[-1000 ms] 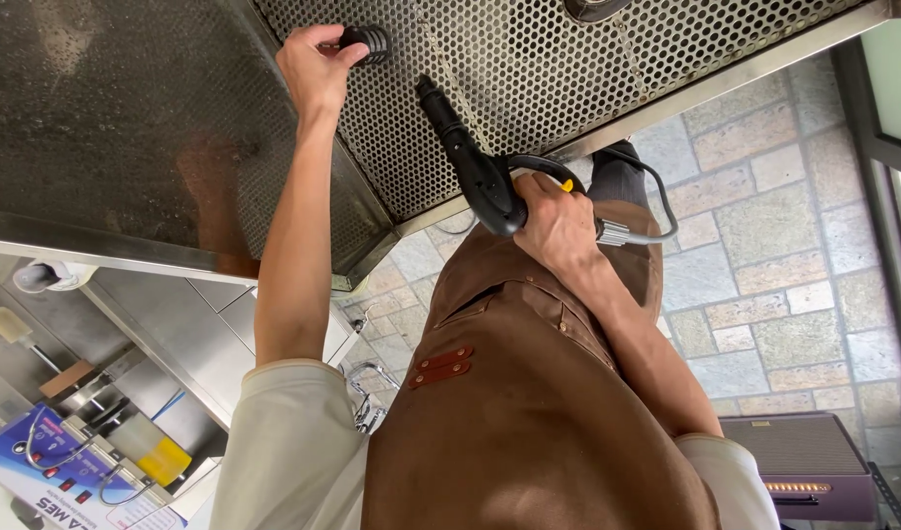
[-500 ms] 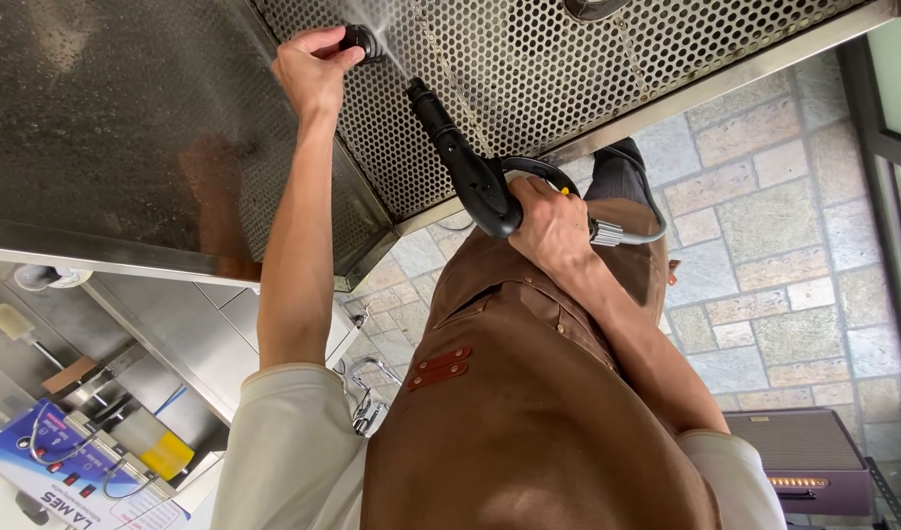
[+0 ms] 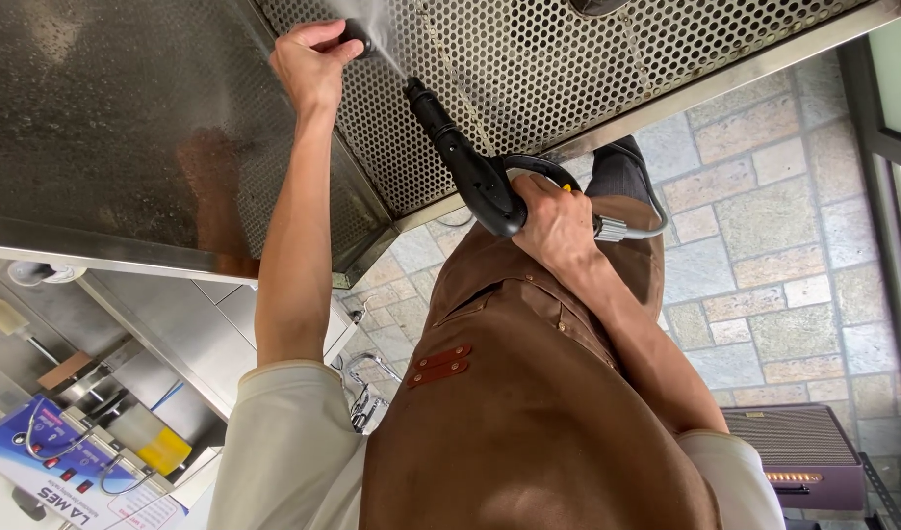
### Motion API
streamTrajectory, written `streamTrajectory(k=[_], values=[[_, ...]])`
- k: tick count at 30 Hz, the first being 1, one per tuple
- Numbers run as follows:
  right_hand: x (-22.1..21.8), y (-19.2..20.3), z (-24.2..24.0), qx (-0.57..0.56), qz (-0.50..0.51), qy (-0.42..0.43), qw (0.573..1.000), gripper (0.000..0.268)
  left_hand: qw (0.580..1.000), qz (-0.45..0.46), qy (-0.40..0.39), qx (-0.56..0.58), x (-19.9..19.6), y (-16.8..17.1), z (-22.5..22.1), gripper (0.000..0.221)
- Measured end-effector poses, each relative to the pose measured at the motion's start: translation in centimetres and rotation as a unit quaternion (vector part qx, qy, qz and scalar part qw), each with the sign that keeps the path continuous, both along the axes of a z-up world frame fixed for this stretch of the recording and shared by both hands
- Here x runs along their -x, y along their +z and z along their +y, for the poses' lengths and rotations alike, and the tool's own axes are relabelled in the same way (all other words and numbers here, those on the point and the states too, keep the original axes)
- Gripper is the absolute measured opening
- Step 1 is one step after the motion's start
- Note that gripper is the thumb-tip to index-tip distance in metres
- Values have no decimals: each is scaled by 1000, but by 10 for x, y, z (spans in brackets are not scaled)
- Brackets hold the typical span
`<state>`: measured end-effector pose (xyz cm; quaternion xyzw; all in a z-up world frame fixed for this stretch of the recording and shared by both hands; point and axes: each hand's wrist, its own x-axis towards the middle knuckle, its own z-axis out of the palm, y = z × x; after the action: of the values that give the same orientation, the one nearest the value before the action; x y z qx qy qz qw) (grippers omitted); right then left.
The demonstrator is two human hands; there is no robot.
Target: Cleaning a filter from a multi-functional shoe washing machine using a pressure washer.
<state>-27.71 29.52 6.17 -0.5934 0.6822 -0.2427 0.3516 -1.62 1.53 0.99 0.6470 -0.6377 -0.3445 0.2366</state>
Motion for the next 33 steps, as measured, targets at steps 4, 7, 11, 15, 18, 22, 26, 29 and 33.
streamTrajectory(k=[4, 7, 11, 15, 18, 22, 26, 29, 33], values=[[4, 2, -1, -52, 16, 11, 998, 43, 1000, -3, -9, 8, -3, -6, -1, 31], [6, 4, -2, -87, 16, 16, 996, 39, 1000, -9, -14, 18, -4, -5, 1, 32], [7, -8, 5, -62, 11, 18, 998, 38, 999, -24, -18, 14, 2, -2, 0, 32], [3, -2, 8, -37, 29, 18, 999, 36, 995, -50, -78, 20, -8, -1, 6, 36], [7, 4, 0, 11, 22, 1, 1000, 32, 982, -55, -179, 26, -2, 2, -4, 39], [3, 1, 7, -23, 13, 6, 1000, 32, 973, -88, -215, 12, -1, 16, 6, 41], [6, 2, 10, -50, 21, 20, 998, 33, 987, -80, -120, 65, -1, 1, 13, 41], [8, 5, 16, -25, -15, 1, 1000, 32, 995, -90, -40, -2, -11, -8, 10, 35], [8, 5, 21, 28, 2, -15, 999, 35, 997, -66, -41, 11, -11, -8, 8, 35]])
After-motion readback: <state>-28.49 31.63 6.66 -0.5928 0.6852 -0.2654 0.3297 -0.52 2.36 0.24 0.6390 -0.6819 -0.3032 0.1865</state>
